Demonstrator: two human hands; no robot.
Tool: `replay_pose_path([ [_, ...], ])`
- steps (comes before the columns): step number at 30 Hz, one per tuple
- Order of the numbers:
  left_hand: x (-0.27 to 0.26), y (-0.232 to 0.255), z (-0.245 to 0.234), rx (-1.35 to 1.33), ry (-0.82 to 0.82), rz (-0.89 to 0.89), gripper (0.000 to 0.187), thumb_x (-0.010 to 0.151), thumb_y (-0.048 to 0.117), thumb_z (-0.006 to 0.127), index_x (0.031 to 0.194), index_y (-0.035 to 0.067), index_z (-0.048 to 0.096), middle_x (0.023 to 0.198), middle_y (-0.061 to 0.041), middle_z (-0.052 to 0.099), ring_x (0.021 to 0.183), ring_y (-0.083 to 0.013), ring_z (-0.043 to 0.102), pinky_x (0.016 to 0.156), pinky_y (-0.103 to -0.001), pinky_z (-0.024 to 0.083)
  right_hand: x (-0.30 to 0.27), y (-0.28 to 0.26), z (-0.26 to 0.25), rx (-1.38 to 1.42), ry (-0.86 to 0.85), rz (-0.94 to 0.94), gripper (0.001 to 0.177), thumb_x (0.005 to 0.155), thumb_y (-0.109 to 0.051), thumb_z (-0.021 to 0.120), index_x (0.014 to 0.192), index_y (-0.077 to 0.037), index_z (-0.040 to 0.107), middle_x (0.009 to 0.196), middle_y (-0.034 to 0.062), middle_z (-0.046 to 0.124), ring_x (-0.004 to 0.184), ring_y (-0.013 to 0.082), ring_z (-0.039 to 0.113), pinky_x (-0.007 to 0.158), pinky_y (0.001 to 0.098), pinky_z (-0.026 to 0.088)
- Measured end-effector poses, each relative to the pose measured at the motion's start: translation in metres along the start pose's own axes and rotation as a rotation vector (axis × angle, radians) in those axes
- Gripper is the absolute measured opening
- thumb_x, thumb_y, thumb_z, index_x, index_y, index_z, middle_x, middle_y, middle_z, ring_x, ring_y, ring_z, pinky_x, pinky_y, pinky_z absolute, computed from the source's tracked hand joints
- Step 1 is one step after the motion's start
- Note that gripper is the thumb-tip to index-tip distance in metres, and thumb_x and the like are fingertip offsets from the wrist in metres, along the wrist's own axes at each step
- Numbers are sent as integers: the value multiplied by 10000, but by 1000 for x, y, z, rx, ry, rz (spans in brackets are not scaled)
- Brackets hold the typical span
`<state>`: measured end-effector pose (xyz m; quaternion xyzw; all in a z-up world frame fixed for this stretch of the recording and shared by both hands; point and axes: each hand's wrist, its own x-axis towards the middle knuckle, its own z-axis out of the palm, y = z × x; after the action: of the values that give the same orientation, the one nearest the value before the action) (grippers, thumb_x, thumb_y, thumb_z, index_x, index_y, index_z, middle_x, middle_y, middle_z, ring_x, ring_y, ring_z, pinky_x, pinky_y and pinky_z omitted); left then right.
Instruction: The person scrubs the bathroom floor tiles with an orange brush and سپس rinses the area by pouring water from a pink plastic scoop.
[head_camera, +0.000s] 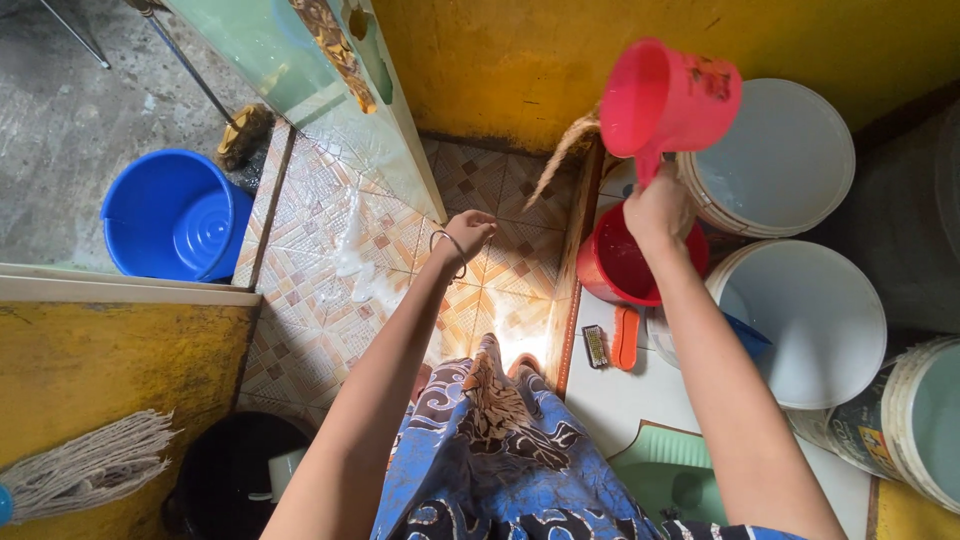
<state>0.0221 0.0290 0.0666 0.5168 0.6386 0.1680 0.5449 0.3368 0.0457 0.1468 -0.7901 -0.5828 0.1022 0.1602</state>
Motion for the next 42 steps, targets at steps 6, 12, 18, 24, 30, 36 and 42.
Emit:
replay_pose_path([
  [6, 11, 37, 25, -259, -28, 55, 406, 953, 302, 620, 1254, 38, 690, 1201, -147, 752, 1114, -238, 708, 960, -348, 570, -32, -39, -10, 498, 5, -116, 302, 914, -198, 722, 1132, -17, 617, 937, 158, 711, 766, 315, 729, 691, 434, 567],
  [12, 49, 82, 54, -779, 64, -70, 487, 971, 376, 700, 1270, -2, 635, 1147, -147, 685, 1060, -240, 607, 831, -326, 452, -50, -36, 44, 1078, -137, -201, 298, 942, -214, 629, 1186, -44, 612, 875, 44, 678, 745, 147, 637, 647, 325, 529],
  [18, 107, 57, 73, -1112, 456, 134, 454, 871, 168, 762, 1239, -81, 669, 1025, -149, 639, 874, -261, 547, 690, -346, 469, -18, -77, 138, 1569, -147, 31, 450, 991, -352, 659, 1330, -76, 557, 1251, 28, 636, 1113, 125, 633, 924, 304, 529],
  [24, 87, 69, 37, -1566, 167, 605, 427, 948, 211, 648, 1286, -43, 586, 1181, -155, 642, 1107, -232, 679, 987, -358, 587, 10, -128, 160, 1666, -188, -92, 408, 1015, -273, 652, 1334, -37, 558, 1212, 83, 664, 1111, 157, 633, 937, 322, 509],
  [30, 88, 32, 43, -1087, 342, 425, 352, 1001, 292, 584, 1167, -13, 642, 1068, -150, 675, 979, -248, 671, 892, -389, 562, 42, -136, 141, 1545, -268, -81, 292, 1018, -266, 624, 1204, -40, 622, 1052, 71, 687, 945, 140, 644, 795, 280, 520],
  [36, 129, -13, 57, -65, 428, -215, 587, 1050, 500, 512, 970, -30, 751, 861, -202, 713, 793, -293, 669, 758, -428, 517, 59, -62, 59, 1500, -545, 30, 257, 994, -261, 609, 1127, -54, 685, 928, 63, 724, 795, 118, 661, 665, 230, 532],
  [42, 195, 1, 83, 260, 193, 83, 414, 937, 443, 663, 990, 59, 812, 1008, -175, 740, 908, -293, 681, 819, -416, 509, 81, 97, -6, 1379, -409, 311, 309, 906, -243, 652, 1183, -119, 600, 862, -6, 685, 690, 110, 674, 568, 281, 593],
])
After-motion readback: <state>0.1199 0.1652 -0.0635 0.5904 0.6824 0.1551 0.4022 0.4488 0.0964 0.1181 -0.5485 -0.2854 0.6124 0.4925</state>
